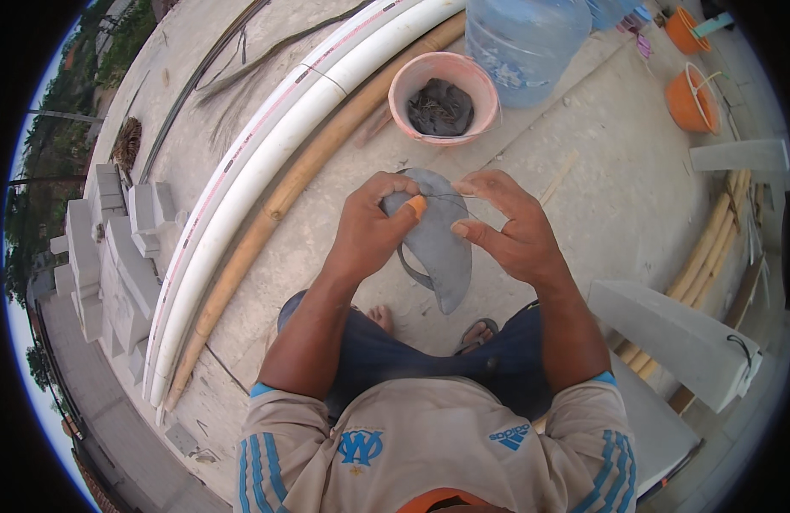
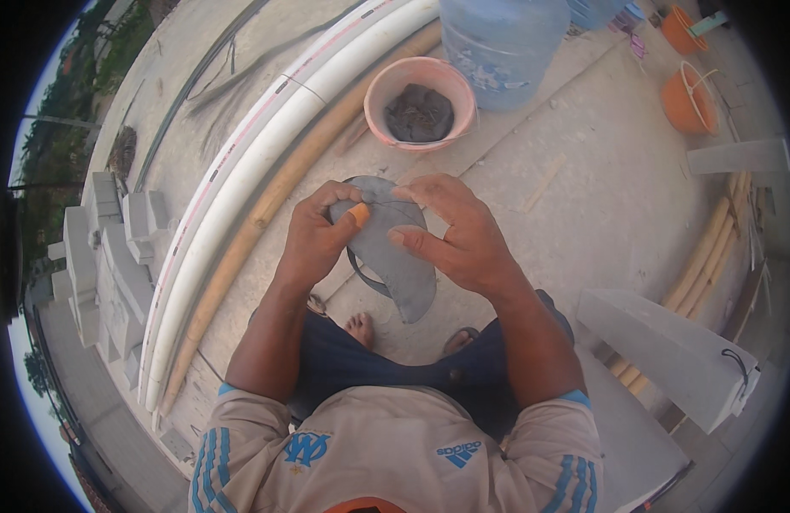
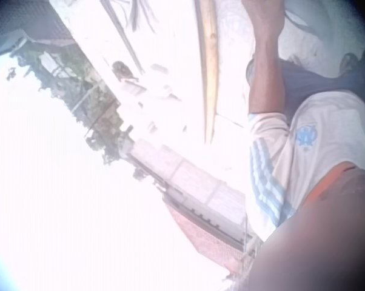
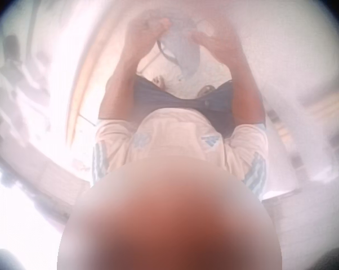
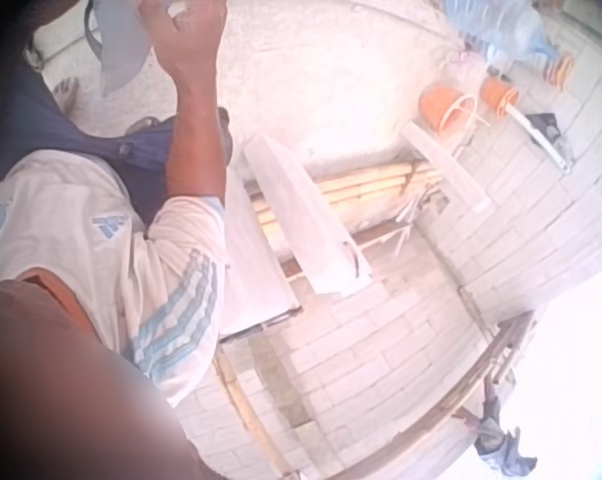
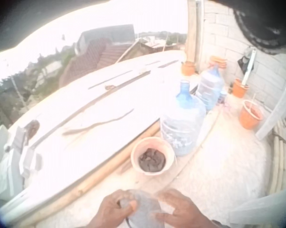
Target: The person repairs a gray flip-flop by hand, using pliers to manipulate a small orange component and a metal wire. They repeatedly adjust and secure the wire into the sandal's strap, then place the sandal on the floor.
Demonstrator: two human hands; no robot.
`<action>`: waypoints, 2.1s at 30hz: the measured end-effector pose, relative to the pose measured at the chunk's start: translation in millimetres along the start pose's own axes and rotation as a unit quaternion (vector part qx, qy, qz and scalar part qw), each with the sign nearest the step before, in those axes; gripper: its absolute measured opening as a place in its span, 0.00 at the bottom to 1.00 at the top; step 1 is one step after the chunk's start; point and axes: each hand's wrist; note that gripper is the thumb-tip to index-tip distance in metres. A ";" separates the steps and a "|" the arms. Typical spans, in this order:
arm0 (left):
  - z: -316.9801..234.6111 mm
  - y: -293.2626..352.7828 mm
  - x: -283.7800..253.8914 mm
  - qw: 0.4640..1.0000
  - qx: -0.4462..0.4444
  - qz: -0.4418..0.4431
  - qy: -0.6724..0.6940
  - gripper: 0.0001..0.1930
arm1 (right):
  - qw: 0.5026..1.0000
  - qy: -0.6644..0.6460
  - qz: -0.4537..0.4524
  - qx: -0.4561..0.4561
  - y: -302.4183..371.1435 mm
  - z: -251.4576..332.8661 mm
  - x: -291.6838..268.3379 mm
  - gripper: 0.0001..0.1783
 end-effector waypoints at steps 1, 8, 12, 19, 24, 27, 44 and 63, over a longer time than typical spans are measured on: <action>0.0 -0.5 0.9 1.000 0.006 0.007 -0.004 0.10 | 1.000 0.000 -0.003 0.003 2.4 -4.3 1.8 0.15; 4.9 -1.5 0.2 0.997 0.034 0.069 -0.002 0.09 | 1.000 -0.006 -0.003 0.020 2.5 -13.8 3.8 0.07; 6.1 -5.0 -1.1 0.995 0.031 0.088 -0.024 0.08 | 1.000 0.018 -0.002 -0.002 4.9 -20.1 6.3 0.06; -1.6 -2.6 -5.7 0.990 0.033 0.095 -0.097 0.08 | 0.995 -0.018 0.019 0.093 -0.1 -8.2 2.5 0.10; 6.5 -7.7 -10.4 0.991 0.043 0.092 -0.090 0.10 | 0.954 -0.178 0.048 0.236 -5.8 -19.4 -6.5 0.12; -0.8 -13.0 -19.0 0.996 -0.075 0.052 -0.017 0.10 | 0.980 0.118 -0.160 0.022 -12.5 -6.3 -11.7 0.14; 3.5 -25.9 -16.0 0.956 -0.167 0.164 0.178 0.11 | 0.843 0.400 0.146 -0.328 -43.8 -22.0 6.6 0.09; 3.7 -10.1 -20.9 0.971 0.224 -0.002 -0.089 0.08 | 0.877 -0.204 0.149 0.409 -63.5 16.1 -0.7 0.13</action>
Point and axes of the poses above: each hand's wrist, its own y-axis away from the middle knuckle, its own x-axis out of the palm, z = x × y, and after that the axes turned 15 degrees about -x, right-handed
